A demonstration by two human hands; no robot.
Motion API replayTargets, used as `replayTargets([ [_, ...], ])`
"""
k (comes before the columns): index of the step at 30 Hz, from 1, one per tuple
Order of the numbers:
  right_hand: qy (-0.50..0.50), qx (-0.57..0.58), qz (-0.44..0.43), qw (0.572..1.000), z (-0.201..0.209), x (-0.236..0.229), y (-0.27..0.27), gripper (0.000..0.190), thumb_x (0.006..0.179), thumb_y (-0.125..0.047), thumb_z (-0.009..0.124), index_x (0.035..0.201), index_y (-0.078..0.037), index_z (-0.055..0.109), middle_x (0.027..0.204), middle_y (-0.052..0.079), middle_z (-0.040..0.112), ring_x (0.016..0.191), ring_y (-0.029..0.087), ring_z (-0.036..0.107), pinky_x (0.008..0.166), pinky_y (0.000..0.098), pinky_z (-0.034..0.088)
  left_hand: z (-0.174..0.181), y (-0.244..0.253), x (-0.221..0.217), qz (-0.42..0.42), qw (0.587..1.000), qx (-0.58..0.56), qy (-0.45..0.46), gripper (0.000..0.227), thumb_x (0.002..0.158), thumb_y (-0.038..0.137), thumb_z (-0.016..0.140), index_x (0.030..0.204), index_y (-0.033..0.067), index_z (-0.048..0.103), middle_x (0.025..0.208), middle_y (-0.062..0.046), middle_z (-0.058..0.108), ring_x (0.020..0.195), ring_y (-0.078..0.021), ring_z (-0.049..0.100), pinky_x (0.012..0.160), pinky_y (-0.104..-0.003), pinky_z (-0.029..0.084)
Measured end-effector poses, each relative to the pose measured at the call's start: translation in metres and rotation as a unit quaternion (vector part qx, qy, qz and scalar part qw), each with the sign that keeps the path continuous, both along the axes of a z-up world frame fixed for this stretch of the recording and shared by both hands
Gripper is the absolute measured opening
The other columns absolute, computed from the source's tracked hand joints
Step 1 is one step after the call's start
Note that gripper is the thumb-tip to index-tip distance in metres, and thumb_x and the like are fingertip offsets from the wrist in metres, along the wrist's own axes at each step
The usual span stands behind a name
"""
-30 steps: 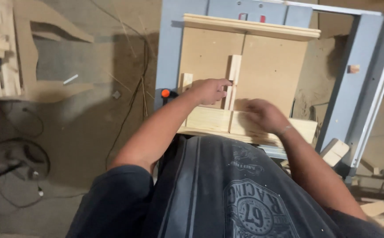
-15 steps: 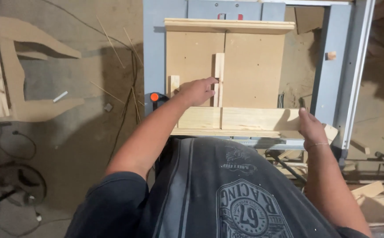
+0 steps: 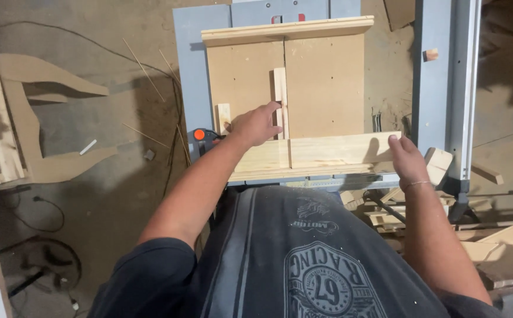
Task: Cutting small wooden pieces using a table saw with a crosscut sled.
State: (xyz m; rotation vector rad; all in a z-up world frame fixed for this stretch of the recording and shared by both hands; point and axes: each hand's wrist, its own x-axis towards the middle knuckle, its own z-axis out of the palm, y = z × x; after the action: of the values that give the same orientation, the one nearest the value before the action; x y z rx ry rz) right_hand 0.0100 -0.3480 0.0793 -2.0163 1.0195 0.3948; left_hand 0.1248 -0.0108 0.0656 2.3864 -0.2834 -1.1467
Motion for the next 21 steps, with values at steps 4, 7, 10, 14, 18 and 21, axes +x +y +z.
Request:
replayTargets([
  [4, 0.0, -0.011, 0.007, 1.0, -0.004, 0.0, 0.0, 0.078, 0.103, -0.062, 0.061, 0.151, -0.002, 0.049, 0.153, 0.03, 0.043, 0.144, 0.046, 0.034, 0.116, 0.0595, 0.031, 0.013, 0.0, -0.002, -0.001, 1.0, 0.002, 0.0, 0.06, 0.098, 0.038, 0.063, 0.153, 0.0287, 0.04, 0.114, -0.002, 0.067, 0.115, -0.028, 0.068, 0.101, -0.055, 0.051],
  [7, -0.008, -0.018, 0.005, 1.0, -0.019, -0.005, -0.015, 0.077, 0.105, -0.062, 0.058, 0.152, -0.002, 0.049, 0.153, 0.03, 0.043, 0.144, 0.047, 0.033, 0.116, 0.0594, 0.031, 0.002, -0.001, -0.002, 0.004, 1.0, -0.002, -0.004, 0.06, 0.099, 0.037, 0.063, 0.153, 0.0274, 0.04, 0.115, -0.003, 0.066, 0.116, -0.0295, 0.067, 0.102, -0.056, 0.051],
  [10, -0.012, 0.008, -0.018, 1.0, -0.004, -0.002, 0.001, 0.082, 0.102, -0.063, 0.063, 0.151, 0.001, 0.048, 0.153, 0.034, 0.041, 0.144, 0.049, 0.033, 0.116, 0.0617, 0.03, -0.001, -0.002, -0.003, 0.006, 1.0, -0.009, -0.01, 0.061, 0.098, 0.037, 0.065, 0.152, 0.0269, 0.041, 0.112, -0.004, 0.066, 0.115, -0.0307, 0.069, 0.1, -0.057, 0.052],
  [14, -0.014, 0.025, -0.012, 1.0, 0.021, 0.001, 0.009, 0.076, 0.107, -0.056, 0.058, 0.154, 0.002, 0.044, 0.155, 0.034, 0.038, 0.144, 0.049, 0.033, 0.117, 0.0599, 0.032, -0.001, -0.003, -0.005, 0.008, 1.0, -0.003, -0.017, 0.061, 0.097, 0.037, 0.065, 0.152, 0.0266, 0.041, 0.111, -0.004, 0.067, 0.114, -0.0305, 0.069, 0.101, -0.057, 0.052],
  [18, -0.017, 0.064, -0.014, 0.998, 0.022, 0.001, 0.008, 0.079, 0.106, -0.055, 0.059, 0.154, 0.006, 0.039, 0.153, 0.039, 0.036, 0.141, 0.054, 0.035, 0.115, 0.0619, 0.033, -0.002, -0.003, -0.005, 0.012, 1.0, -0.01, -0.018, 0.062, 0.097, 0.037, 0.066, 0.152, 0.0261, 0.041, 0.113, -0.005, 0.067, 0.116, -0.0316, 0.068, 0.101, -0.058, 0.051],
  [21, -0.017, 0.077, -0.007, 0.997, 0.019, -0.001, 0.003, 0.079, 0.107, -0.052, 0.059, 0.154, 0.008, 0.038, 0.152, 0.041, 0.036, 0.139, 0.055, 0.036, 0.114, 0.0621, 0.034, -0.001, -0.003, -0.005, 0.013, 1.0, -0.008, -0.014, 0.062, 0.097, 0.037, 0.065, 0.153, 0.0267, 0.041, 0.11, -0.003, 0.067, 0.114, -0.0297, 0.069, 0.1, -0.056, 0.051],
])
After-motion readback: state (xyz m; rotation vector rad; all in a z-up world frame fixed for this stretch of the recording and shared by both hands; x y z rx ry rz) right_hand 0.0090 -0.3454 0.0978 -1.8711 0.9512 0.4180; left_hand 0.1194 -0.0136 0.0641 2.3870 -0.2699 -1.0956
